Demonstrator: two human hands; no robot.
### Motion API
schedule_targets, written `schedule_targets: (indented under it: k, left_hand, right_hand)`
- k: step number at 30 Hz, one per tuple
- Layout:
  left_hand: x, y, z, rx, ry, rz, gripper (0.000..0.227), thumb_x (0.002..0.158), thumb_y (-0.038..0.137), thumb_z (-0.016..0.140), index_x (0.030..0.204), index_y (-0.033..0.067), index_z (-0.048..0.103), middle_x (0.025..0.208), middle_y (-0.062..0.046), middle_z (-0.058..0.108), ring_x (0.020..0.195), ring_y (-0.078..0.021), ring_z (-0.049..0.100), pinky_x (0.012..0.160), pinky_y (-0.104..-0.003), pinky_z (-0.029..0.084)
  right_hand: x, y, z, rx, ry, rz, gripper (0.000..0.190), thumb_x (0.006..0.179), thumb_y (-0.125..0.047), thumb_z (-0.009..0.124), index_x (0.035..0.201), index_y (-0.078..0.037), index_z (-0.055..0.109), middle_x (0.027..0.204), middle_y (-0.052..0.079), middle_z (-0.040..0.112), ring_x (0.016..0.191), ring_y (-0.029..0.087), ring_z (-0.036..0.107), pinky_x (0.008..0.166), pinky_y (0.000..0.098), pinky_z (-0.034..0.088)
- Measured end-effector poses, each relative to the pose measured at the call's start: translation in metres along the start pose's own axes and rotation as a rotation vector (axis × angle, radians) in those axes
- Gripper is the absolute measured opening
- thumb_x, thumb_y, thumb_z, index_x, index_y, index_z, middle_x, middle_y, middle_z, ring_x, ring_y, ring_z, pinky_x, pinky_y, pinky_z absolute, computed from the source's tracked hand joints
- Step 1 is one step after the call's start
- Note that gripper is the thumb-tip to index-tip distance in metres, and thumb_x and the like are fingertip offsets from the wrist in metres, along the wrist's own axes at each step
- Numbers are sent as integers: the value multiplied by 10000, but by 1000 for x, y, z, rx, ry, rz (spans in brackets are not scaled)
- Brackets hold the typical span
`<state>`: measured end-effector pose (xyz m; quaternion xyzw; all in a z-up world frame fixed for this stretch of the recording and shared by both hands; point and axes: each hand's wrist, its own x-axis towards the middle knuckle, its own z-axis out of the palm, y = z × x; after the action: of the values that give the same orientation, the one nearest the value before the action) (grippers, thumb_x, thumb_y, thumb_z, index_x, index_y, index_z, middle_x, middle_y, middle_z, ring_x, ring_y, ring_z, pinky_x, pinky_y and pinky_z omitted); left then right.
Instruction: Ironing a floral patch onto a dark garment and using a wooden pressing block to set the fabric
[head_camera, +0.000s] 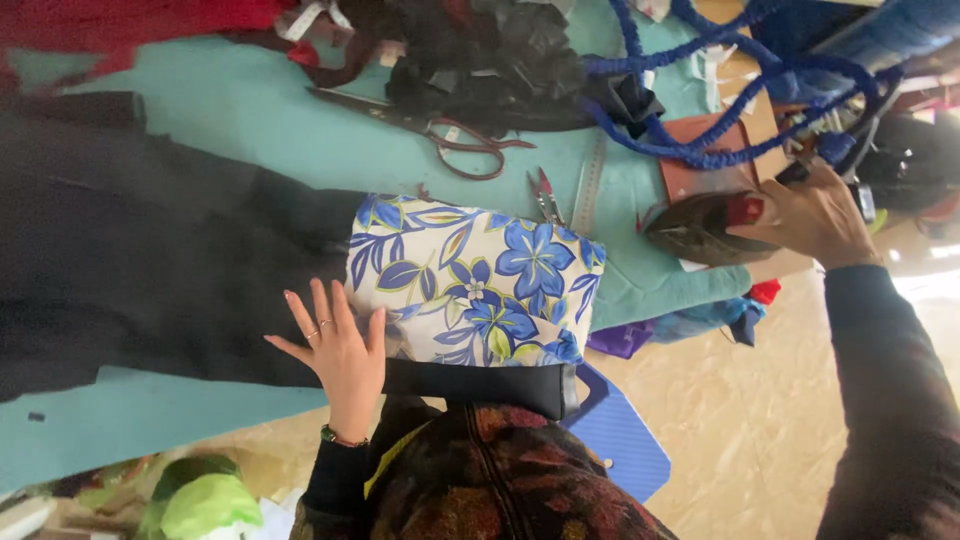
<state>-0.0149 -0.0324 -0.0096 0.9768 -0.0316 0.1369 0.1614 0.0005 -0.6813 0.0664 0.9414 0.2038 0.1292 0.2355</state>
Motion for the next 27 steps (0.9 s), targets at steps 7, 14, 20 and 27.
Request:
schedule_targets:
  k: [7, 14, 20, 27]
  left_hand:
    - [14, 6, -10, -66, 162, 56, 189, 1006, 308, 698, 1002, 126, 648, 1173, -63, 646, 1274, -363, 528, 1109, -607, 365]
    - [104, 10, -20, -488, -236, 99, 153, 1019, 303, 635, 999, 152, 649, 809, -71, 740, 733, -355, 701, 621, -489, 466]
    - [273, 37, -59, -1202, -288, 217, 161, 1116, 173, 516, 972, 102, 507, 796, -45, 681, 707, -151, 690, 700, -283, 581]
    - [265, 12, -14, -817, 87, 332, 561, 1203, 256, 650, 1554, 46, 267, 1558, -218, 258, 1490, -418, 274, 1194, -635, 141]
  right_hand:
    - [-27, -13, 1, 124, -121, 262, 499, 820, -637, 759, 1165, -277, 755, 1152, -33, 775, 1163, 175, 725, 1062, 372, 421]
    - [-22, -103, -69, 438, 103, 437, 497, 967, -187, 646, 1419, 19, 614, 1356, 257, 569, 1262, 425, 514, 1020, 551, 356]
    - [-1, -203, -102, 609, 124, 611, 558, 1138, -471, 359, 1369, 0, 550, 1389, 227, 574, 1308, 402, 526, 1013, 541, 327]
    - [39, -314, -96, 829, 144, 794, 556, 949, -157, 686, 1481, -101, 535, 1406, 186, 554, 1340, 412, 497, 1116, 524, 338]
